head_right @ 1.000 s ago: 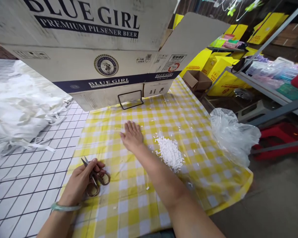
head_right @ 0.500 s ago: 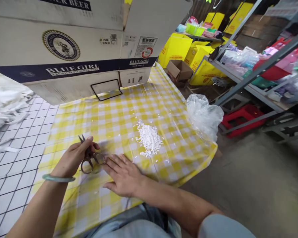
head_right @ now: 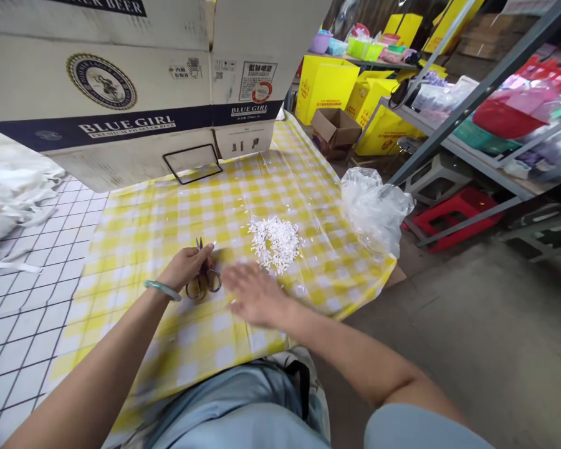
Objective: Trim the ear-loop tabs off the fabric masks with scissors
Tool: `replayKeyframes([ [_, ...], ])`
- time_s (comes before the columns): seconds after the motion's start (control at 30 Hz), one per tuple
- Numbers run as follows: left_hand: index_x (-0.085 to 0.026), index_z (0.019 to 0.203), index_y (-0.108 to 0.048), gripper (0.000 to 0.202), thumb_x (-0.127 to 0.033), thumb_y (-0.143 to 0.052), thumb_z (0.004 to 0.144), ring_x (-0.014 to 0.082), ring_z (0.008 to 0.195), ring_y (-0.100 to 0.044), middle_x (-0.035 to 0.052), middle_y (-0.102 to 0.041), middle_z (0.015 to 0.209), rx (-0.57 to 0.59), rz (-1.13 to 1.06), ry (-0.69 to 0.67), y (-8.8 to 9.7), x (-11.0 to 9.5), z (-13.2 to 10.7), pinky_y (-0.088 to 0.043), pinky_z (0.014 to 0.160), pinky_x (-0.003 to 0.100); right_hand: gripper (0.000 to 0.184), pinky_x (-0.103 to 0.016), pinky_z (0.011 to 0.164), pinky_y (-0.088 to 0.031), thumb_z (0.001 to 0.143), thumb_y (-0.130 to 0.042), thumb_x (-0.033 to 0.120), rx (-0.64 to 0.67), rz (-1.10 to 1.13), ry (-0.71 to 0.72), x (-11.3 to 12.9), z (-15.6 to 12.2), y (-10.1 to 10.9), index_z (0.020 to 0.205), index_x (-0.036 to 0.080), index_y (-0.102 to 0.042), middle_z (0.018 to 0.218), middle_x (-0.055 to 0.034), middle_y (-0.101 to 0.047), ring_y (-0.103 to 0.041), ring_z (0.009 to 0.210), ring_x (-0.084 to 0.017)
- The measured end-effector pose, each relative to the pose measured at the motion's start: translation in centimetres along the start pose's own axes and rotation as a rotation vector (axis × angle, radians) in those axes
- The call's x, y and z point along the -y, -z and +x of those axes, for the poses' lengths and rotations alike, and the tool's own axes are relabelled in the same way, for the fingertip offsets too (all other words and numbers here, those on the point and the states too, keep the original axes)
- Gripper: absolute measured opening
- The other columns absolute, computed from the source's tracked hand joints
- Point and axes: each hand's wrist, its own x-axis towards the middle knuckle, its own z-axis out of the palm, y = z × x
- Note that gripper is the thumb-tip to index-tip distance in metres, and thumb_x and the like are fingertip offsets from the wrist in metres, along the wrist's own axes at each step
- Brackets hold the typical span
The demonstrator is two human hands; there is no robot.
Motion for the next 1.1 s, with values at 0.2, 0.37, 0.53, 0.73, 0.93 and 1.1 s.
replayKeyframes([
  [0.2, -0.02, 0.056, -0.055, 0.05, -0.059, -0.045, 0.086, 0.022, 0.057, -0.06, 0.0076, -0.063, 0.056, -0.054, 0.21, -0.032, -0.4, -0.4, 0.1, -0.041, 0.056, 0.03, 0.063, -0.042, 0.126, -0.007, 0.102, -0.03, 0.052, 0.073, 0.084, 0.21, 1.9, -3.4, -1.6, 0.155, 0.018, -0.025, 0.163, -0.0032, -0.021, -0.015, 0.152, -0.019],
  [0.37, -0.02, 0.071, -0.055, 0.034, -0.05, -0.052, 0.087, 0.0281, 0.078, -0.066, 0.013, -0.071, 0.077, -0.137, 0.379, -0.099, -1.6, -1.2, -0.3, -0.042, 0.064, 0.031, 0.062, -0.045, 0.126, -0.007, 0.101, -0.036, 0.047, 0.068, -0.018, -0.116, -6.4, -1.2, 2.2, 0.154, 0.017, -0.027, 0.163, -0.0051, -0.02, -0.013, 0.153, -0.023],
  [0.53, -0.02, 0.087, -0.057, 0.022, -0.042, -0.055, 0.089, 0.0261, 0.084, -0.066, 0.0106, -0.072, 0.086, -0.163, 0.448, -0.172, -2.3, -1.5, -0.3, -0.043, 0.068, 0.03, 0.063, -0.047, 0.126, -0.006, 0.102, -0.037, 0.045, 0.034, -0.059, -0.064, -3.5, -2.1, 2.1, 0.155, 0.014, -0.026, 0.163, -0.0062, -0.019, -0.011, 0.153, -0.024],
  [0.73, -0.018, 0.089, -0.057, 0.024, -0.04, -0.047, 0.095, 0.0253, 0.082, -0.066, 0.011, -0.071, 0.086, -0.163, 0.497, -0.287, -2.7, -2.0, 0.1, -0.044, 0.07, 0.031, 0.06, -0.042, 0.125, -0.011, 0.102, -0.035, 0.049, 0.063, 0.031, 0.133, -0.6, -3.5, -0.4, 0.154, 0.019, -0.029, 0.162, -0.0033, -0.025, -0.017, 0.152, -0.019],
  [0.93, -0.015, 0.092, -0.059, 0.016, -0.027, -0.048, 0.094, 0.0277, 0.091, -0.064, 0.0155, -0.068, 0.094, -0.233, 0.551, -0.405, -3.5, -1.3, -1.3, -0.047, 0.078, 0.036, 0.06, -0.051, 0.125, -0.011, 0.102, -0.036, 0.046, -0.043, -0.147, -0.242, -8.3, -2.2, 1.8, 0.154, 0.017, -0.03, 0.162, -0.0069, -0.023, -0.014, 0.152, -0.027],
  [1.1, -0.016, 0.099, -0.063, 0.021, -0.03, -0.048, 0.096, 0.0261, 0.107, -0.061, 0.014, -0.067, 0.11, -0.335, 0.537, -0.496, -3.3, 1.0, -2.8, -0.049, 0.093, 0.04, 0.061, -0.059, 0.122, -0.017, 0.102, -0.031, 0.047, -0.217, -0.193, -0.194, -5.8, 0.3, 0.0, 0.155, 0.017, -0.027, 0.161, -0.0092, -0.023, -0.017, 0.151, -0.03],
])
